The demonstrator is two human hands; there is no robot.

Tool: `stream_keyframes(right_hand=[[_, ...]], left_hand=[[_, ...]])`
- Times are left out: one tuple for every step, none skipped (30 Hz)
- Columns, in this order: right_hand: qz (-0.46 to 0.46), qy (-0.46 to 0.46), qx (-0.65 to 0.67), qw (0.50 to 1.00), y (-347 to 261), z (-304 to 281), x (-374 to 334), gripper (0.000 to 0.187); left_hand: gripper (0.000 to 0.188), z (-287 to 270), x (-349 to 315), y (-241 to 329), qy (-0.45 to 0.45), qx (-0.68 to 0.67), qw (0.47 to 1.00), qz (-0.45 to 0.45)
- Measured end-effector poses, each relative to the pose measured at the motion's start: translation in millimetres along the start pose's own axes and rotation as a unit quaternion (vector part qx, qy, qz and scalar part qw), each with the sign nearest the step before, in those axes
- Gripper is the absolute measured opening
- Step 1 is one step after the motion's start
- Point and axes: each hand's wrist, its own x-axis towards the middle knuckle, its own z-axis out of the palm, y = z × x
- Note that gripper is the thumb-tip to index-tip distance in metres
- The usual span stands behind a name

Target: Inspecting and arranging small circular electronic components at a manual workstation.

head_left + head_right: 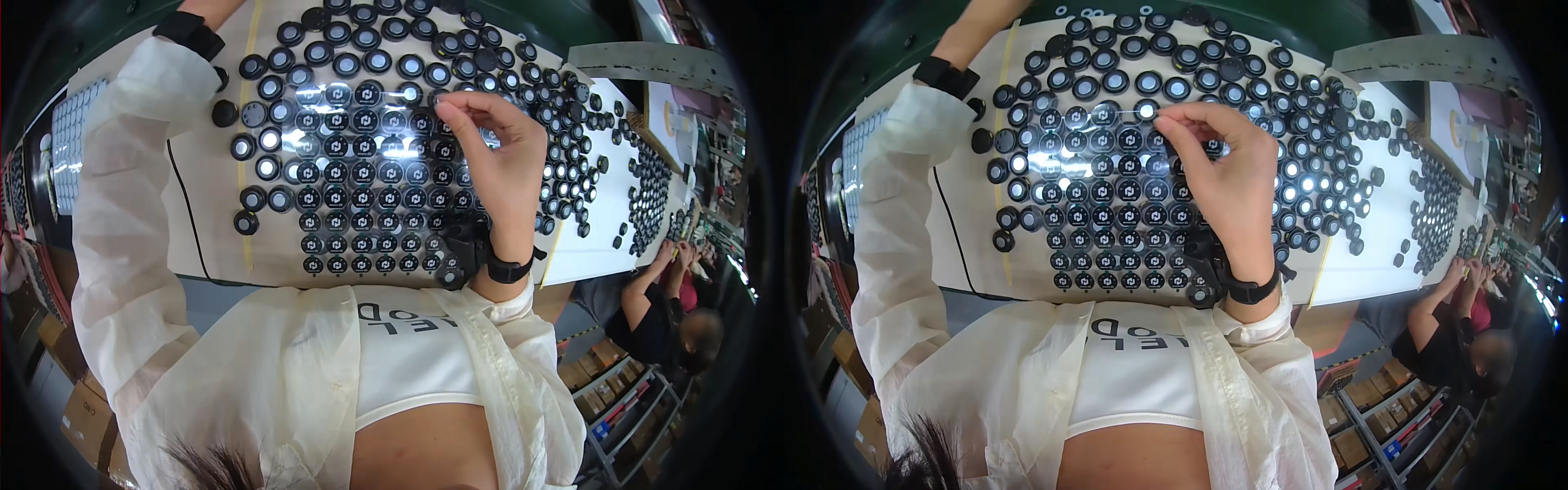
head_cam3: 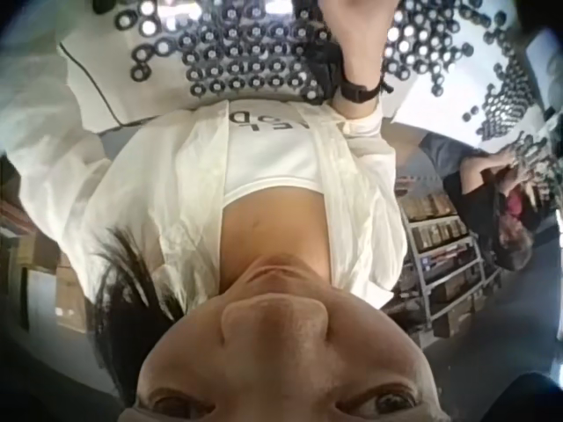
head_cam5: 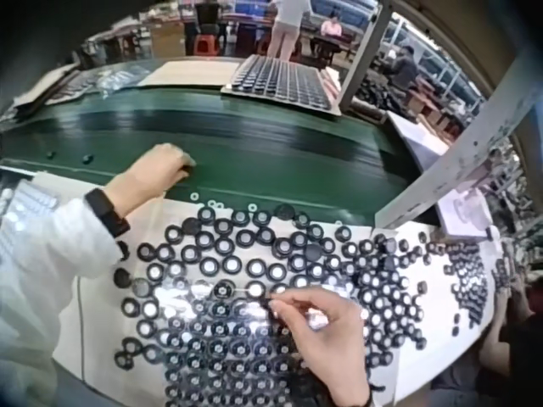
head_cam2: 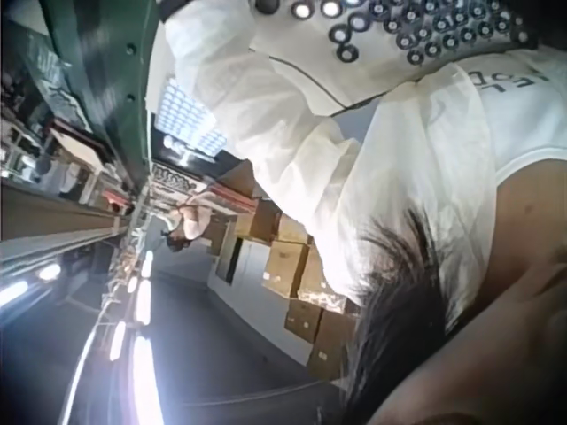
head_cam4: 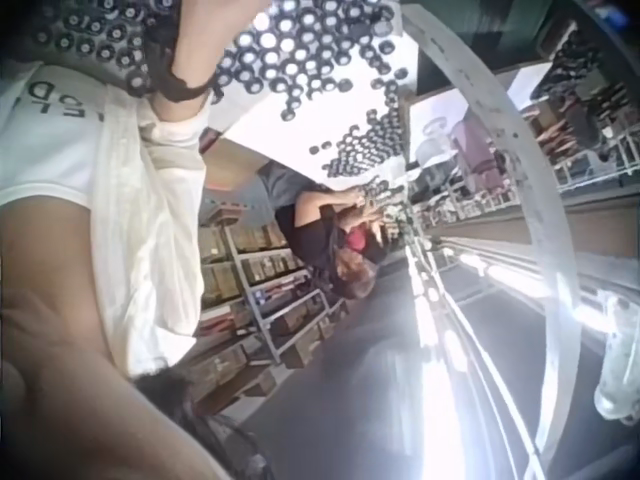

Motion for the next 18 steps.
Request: stream_keyframes(right_hand=[[-0.003, 0.002, -0.002, 1.000, 0, -5, 0, 0.010], [0.013, 0.009, -0.003, 1.000, 3, -10, 1, 0.012], [0.030, 0.015, -0.003, 0.999, 5, -14, 0, 0.014], [0.021, -0.003, -0.013, 1.000, 6, -21, 1, 0.020], [0.034, 0.012, -0.022, 0.999, 10, -24, 0, 0.020], [0.042, 0.004, -0.054, 0.998, 16, -30, -1, 0.022], [0.031, -0.031, -0.073, 0.996, 14, -29, 3, 0.025], [0.045, -0.062, -0.071, 0.995, 15, -28, 4, 0.028], [0.043, -0.067, -0.070, 0.994, 13, -24, 5, 0.028], [0.024, -0.084, -0.105, 0.991, 12, -20, 7, 0.028], [0.008, -0.097, -0.141, 0.985, 13, -17, 8, 0.028], [0.001, -0.103, -0.151, 0.983, 16, -15, 10, 0.029], [0.002, -0.104, -0.152, 0.983, 16, -13, 11, 0.029], [-0.014, -0.115, -0.161, 0.980, 17, -11, 11, 0.030], [-0.030, -0.128, -0.170, 0.977, 18, -10, 11, 0.030], [-0.031, -0.137, -0.161, 0.977, 19, -8, 12, 0.030], [-0.028, -0.136, -0.160, 0.977, 21, -7, 12, 0.030], [-0.039, -0.137, -0.157, 0.977, 22, -5, 12, 0.029]], left_hand=[[0.017, 11, 1, -2, -0.022, 0.002, 1.000, -0.008], [0.020, 14, 3, 8, -0.043, 0.048, 0.997, -0.049], [0.023, 7, 2, 27, -0.066, 0.094, 0.989, -0.091], [0.023, -3, 6, 44, -0.067, 0.093, 0.989, -0.089], [0.027, -10, 19, 72, -0.058, 0.031, 0.997, -0.031], [0.031, -11, 32, 101, -0.051, -0.031, 0.998, 0.028], [0.037, -22, 28, 117, -0.077, -0.126, 0.986, 0.071], [0.041, -27, 31, 131, -0.128, -0.256, 0.950, 0.121], [0.042, -41, 34, 144, -0.177, -0.285, 0.932, 0.137], [0.040, -14, 30, 147, -0.116, -0.271, 0.939, 0.175], [0.040, -10, 32, 150, -0.116, -0.272, 0.939, 0.174], [0.038, -7, 34, 153, -0.135, -0.290, 0.929, 0.187], [0.036, -4, 35, 154, -0.155, -0.306, 0.918, 0.199], [0.035, 0, 37, 155, -0.167, -0.331, 0.909, 0.192], [0.035, 4, 39, 155, -0.168, -0.333, 0.907, 0.194], [0.035, 7, 41, 154, -0.183, -0.329, 0.908, 0.184], [0.035, 4, 41, 154, -0.199, -0.323, 0.908, 0.174], [0.037, -8, 42, 152, -0.216, -0.332, 0.901, 0.178]])
